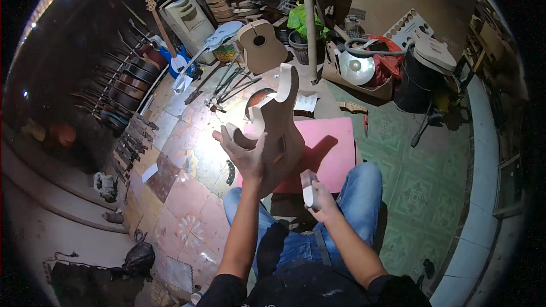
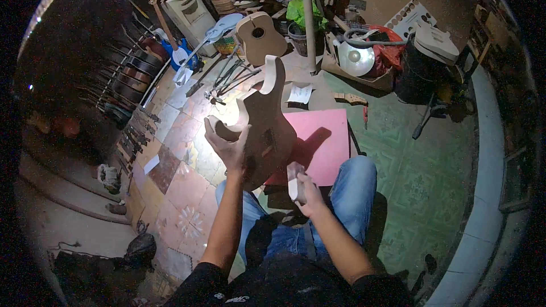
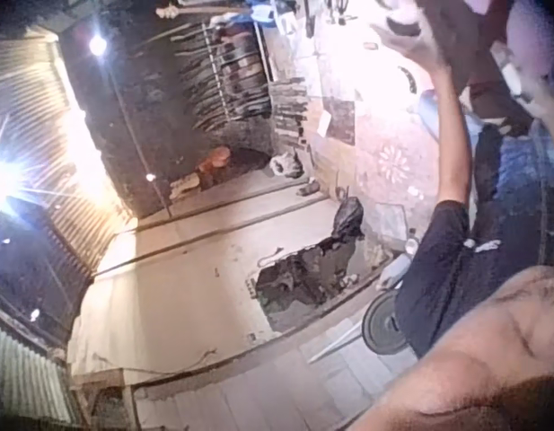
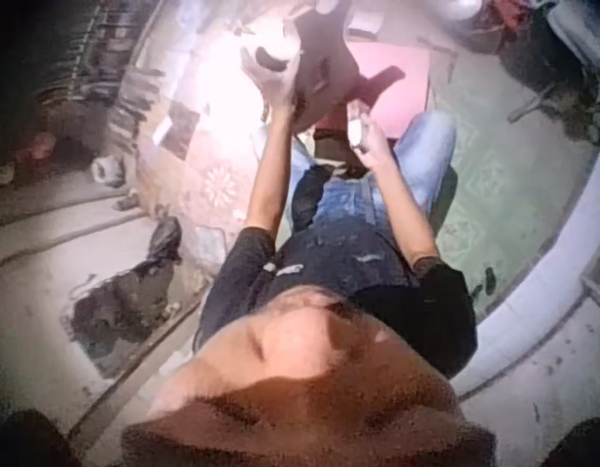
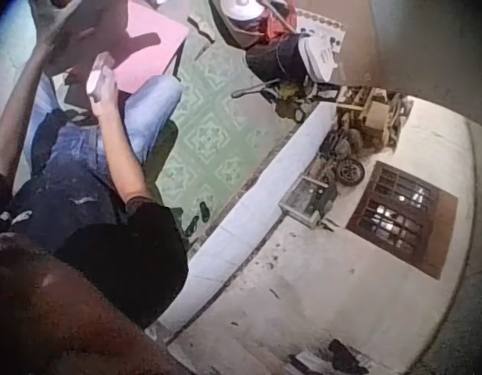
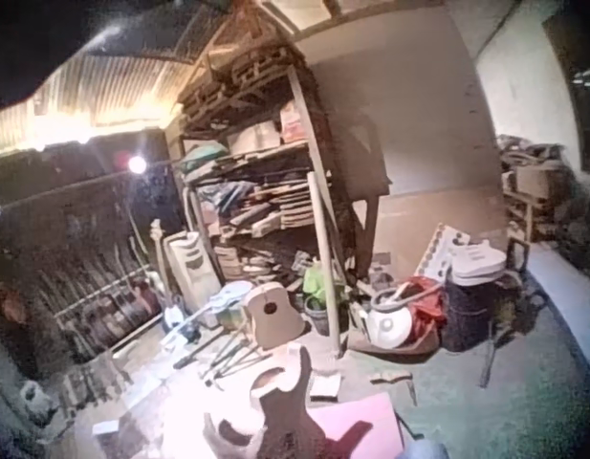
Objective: The person sands the edges and back of a guitar body with a sanding block and sandpaper by hand.
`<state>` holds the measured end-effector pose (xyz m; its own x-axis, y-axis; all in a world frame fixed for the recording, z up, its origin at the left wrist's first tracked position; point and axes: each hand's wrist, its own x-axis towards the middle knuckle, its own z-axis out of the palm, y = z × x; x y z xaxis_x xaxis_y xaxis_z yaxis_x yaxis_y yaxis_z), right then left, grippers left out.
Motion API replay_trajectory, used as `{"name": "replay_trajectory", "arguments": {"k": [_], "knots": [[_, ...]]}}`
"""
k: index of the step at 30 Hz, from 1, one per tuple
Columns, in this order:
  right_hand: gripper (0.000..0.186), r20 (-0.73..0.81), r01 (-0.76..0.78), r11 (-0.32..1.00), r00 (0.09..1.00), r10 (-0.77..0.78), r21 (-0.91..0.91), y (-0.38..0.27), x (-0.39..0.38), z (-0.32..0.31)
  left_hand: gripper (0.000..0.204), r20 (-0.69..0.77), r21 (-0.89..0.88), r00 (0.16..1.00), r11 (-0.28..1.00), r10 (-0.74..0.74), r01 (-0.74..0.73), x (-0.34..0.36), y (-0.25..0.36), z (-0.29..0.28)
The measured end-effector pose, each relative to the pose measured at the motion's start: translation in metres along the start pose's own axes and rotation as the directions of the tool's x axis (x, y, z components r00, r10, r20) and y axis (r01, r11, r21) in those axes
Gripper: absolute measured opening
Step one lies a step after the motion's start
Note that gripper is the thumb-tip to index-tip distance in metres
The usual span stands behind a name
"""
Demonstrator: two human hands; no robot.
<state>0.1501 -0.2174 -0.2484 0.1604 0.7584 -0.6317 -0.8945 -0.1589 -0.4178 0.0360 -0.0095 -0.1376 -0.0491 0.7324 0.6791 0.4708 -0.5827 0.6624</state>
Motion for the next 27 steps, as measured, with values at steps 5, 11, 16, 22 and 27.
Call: {"name": "replay_trajectory", "arguments": {"k": [5, 11, 16, 22, 27], "knots": [[0.033, 0.233, -0.014, 0.99, 0.972, -0.019, 0.142, 0.042, 0.043, -0.038, 0.093, -0.005, 0.01, 1.0, 0.999, -0.03, 0.03, 0.009, -0.007, -0.001], [0.022, 0.111, -0.008, 0.996, 0.994, 0.018, -0.09, 0.042, 0.047, -0.039, 0.051, 0.041, -0.2, 0.995, 0.975, -0.09, 0.097, 0.033, -0.022, -0.022], [0.034, -0.036, 0.195, 0.953, 0.977, -0.208, -0.234, 0.026, 0.033, -0.022, 0.03, 0.469, -0.651, 0.84, 0.537, -0.272, 0.537, 0.047, -0.023, -0.031], [0.048, 0.15, 0.574, 0.743, 0.815, -0.56, -0.343, -0.031, -0.017, 0.077, 0.033, 0.593, -0.591, 0.795, 0.604, -0.125, 0.535, 0.043, -0.008, -0.039], [0.048, 0.323, 0.765, 0.532, 0.639, -0.698, -0.363, -0.042, -0.029, 0.114, 0.045, 0.663, -0.578, 0.721, 0.475, -0.201, 0.664, 0.024, 0.005, -0.033]]}}
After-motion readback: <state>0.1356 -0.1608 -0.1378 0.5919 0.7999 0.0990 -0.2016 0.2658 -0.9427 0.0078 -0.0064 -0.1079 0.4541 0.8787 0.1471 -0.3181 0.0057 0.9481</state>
